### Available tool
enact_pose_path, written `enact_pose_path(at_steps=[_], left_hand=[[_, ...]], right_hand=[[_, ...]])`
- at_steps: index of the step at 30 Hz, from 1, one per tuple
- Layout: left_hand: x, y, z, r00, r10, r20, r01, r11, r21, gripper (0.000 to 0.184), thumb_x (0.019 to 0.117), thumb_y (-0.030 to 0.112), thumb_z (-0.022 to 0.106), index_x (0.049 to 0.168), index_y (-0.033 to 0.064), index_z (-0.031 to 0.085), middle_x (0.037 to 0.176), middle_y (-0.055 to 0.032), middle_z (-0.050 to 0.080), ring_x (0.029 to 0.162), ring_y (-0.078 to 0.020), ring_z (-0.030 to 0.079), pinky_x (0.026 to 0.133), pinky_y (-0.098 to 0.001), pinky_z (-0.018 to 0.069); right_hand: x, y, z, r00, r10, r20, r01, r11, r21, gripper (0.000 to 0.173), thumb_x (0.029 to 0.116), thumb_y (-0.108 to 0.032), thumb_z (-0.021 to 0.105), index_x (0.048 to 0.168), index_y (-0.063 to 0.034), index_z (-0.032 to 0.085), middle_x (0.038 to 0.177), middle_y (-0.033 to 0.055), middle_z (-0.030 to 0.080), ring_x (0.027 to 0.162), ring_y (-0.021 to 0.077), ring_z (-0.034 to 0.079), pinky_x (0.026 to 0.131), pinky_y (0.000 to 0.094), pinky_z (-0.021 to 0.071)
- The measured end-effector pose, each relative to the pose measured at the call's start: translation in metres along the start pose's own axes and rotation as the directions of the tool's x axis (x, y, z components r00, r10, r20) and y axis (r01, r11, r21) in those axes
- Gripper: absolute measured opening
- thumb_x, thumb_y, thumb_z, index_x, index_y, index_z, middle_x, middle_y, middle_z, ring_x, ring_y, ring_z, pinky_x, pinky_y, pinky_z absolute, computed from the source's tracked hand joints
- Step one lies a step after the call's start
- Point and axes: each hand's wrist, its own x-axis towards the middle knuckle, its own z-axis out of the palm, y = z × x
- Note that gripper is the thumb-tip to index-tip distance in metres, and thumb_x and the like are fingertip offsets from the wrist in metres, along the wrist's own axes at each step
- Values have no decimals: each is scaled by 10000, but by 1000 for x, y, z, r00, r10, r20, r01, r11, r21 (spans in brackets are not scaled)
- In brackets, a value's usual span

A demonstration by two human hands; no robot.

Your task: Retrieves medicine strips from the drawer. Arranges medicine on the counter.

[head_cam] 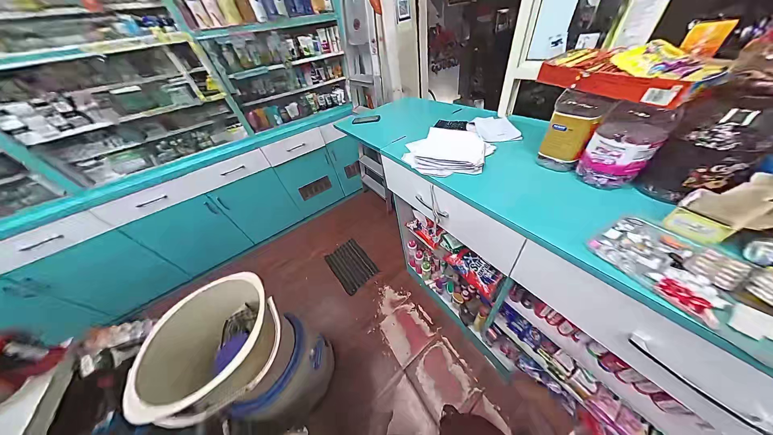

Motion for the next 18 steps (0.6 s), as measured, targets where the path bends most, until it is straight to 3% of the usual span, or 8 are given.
enact_pose_path(at_steps=[1,2,5,7,8,11,14,18], left_hand=[[18,10,-25,1000,15,17,-15,1000,5,621,1045,378,560,1536,27,414,1476,-233,532,1381,-381,511,1172,-560,376],[38,17,-52,999,52,14,-51,998,-36,608,1049,356,562,1534,19,417,1456,-247,547,1361,-394,528,1161,-571,385],[105,19,-132,989,122,-84,-136,973,-188,587,1049,293,567,1515,-32,416,1420,-279,563,1316,-406,565,1142,-561,411],[163,24,-179,976,183,-121,-207,952,-227,551,1050,273,558,1495,-32,445,1383,-256,601,1254,-367,619,1095,-532,464],[193,31,-204,969,227,-102,-245,940,-237,542,1051,268,554,1495,-24,449,1384,-240,606,1239,-348,632,1077,-518,480],[288,65,-282,911,412,0,-400,887,-232,526,1048,232,550,1492,-29,442,1410,-212,593,1251,-281,629,1088,-447,491],[379,114,-366,774,629,-74,-633,773,-43,450,1031,200,553,1406,-49,545,1281,-191,680,1168,-260,680,1044,-448,527],[423,185,-466,590,804,-70,-769,586,255,420,1026,213,544,1363,-32,601,1260,-182,692,1148,-312,683,1018,-488,532]], right_hand=[[99,51,17,977,-109,-184,104,994,-38,478,1017,-291,580,1318,79,601,1304,337,601,1211,478,585,1037,633,434],[166,48,3,964,-110,-242,82,989,-121,499,1008,-328,589,1357,27,590,1380,307,562,1285,461,547,1073,616,427],[260,-61,-77,823,-300,-483,247,954,-172,471,1031,-285,555,1391,19,582,1558,285,403,1448,428,399,1197,511,339],[302,-120,-118,680,-404,-612,345,913,-219,405,1021,-234,527,1312,28,628,1545,264,436,1427,410,436,1177,498,368],[322,-139,-131,691,-397,-604,324,917,-232,386,1027,-230,513,1294,23,628,1486,258,498,1382,396,488,1149,497,398],[359,-183,-136,881,-127,-456,14,970,-242,427,1055,-336,492,1228,19,653,1242,276,641,1174,435,623,974,599,483],[372,-216,-135,886,161,-434,-275,937,-214,481,1044,-378,506,1081,59,705,1183,322,654,1147,500,620,928,656,477],[360,-248,-115,875,351,-332,-405,908,-108,371,1023,-249,583,1154,80,690,1235,355,628,1224,529,568,1032,659,422]])
